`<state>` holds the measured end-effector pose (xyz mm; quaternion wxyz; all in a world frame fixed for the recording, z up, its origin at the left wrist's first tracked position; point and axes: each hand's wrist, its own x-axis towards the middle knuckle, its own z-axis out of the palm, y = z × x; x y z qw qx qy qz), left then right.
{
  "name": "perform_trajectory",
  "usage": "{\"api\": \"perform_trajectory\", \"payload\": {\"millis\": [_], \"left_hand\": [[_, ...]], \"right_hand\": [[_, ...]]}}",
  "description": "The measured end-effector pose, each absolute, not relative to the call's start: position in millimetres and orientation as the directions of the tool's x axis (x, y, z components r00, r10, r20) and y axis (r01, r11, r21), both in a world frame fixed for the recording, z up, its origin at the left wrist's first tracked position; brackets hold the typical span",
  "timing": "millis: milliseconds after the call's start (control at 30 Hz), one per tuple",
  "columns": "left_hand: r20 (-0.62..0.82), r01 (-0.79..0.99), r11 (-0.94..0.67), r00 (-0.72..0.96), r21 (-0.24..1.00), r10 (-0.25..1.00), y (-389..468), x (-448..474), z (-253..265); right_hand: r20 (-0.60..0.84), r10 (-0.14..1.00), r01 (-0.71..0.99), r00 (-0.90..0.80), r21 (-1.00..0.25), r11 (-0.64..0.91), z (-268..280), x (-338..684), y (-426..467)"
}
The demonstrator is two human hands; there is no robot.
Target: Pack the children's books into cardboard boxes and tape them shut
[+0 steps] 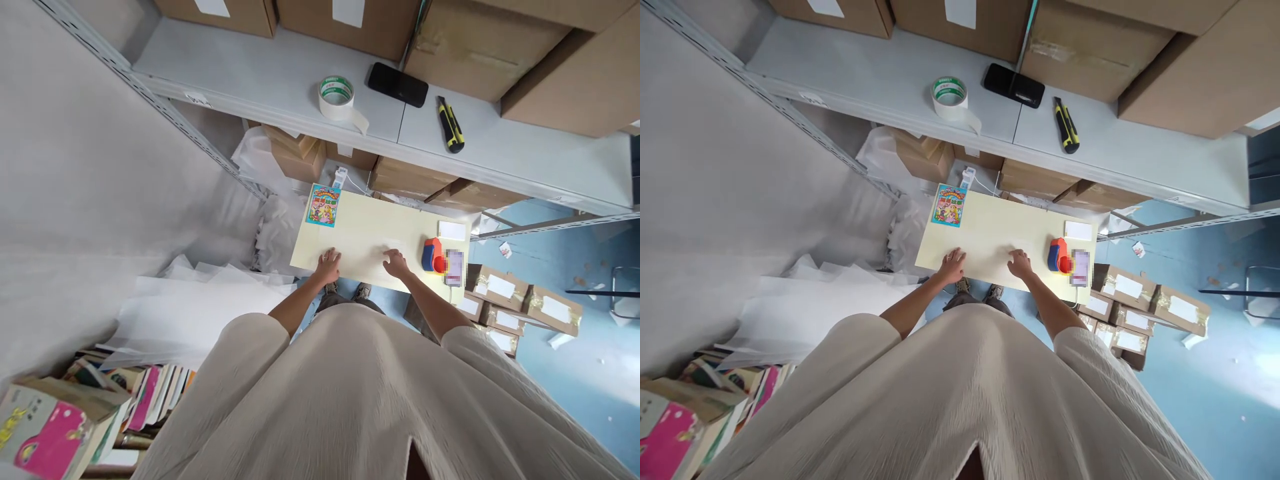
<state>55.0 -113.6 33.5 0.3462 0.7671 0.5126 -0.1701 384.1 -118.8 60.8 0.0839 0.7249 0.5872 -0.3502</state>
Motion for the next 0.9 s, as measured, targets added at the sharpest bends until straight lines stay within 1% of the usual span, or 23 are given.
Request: {"api": "perform_trajectory", "payload": {"millis": [67,167,267,367,500,633,700,800,900], "left_hand": [[-0.590,0.901,-0.250,0.424,0.356,0.687,-107.3,47.8,33.9],[-0.544,0.909,-0.237,0.398,0.344,0.739,-91.6,35.5,34.9],[-0.482,0.924,-0.215,0.352,0.316,0.802,-69.6,21.2,35.3],[-0.424,0.936,-0.197,0.312,0.292,0.851,-46.1,8.9,34.5],[-0.399,0.939,-0.193,0.299,0.283,0.867,-20.3,0.9,29.4],[-0.411,0.936,-0.199,0.309,0.290,0.858,-6.5,-1.5,20.3],[-0.423,0.931,-0.220,0.332,0.292,0.843,-4.6,-2.4,16.4],[-0.461,0.927,-0.245,0.357,0.285,0.812,-4.7,-3.6,13.8],[-0.483,0.930,-0.247,0.354,0.273,0.801,-4.7,-4.1,15.5]], "right_hand": [[-0.592,0.800,0.881,0.096,-0.324,-0.345,63.1,370.6,-108.9],[-0.588,0.797,0.779,0.138,-0.432,-0.454,64.7,342.6,-85.8],[-0.623,0.762,0.589,0.177,-0.553,-0.589,63.9,308.7,-56.3],[-0.667,0.717,0.352,0.202,-0.634,-0.688,61.0,275.9,-26.5],[-0.678,0.714,0.223,0.175,-0.679,-0.700,54.6,241.2,7.1],[-0.721,0.659,0.033,0.214,-0.669,-0.743,46.8,216.0,34.2],[-0.738,0.631,-0.004,0.241,-0.651,-0.759,42.6,206.0,44.8],[-0.748,0.608,0.018,0.268,-0.627,-0.779,36.7,193.9,55.2],[-0.705,0.660,0.122,0.258,-0.654,-0.746,32.4,184.5,60.2]]}}
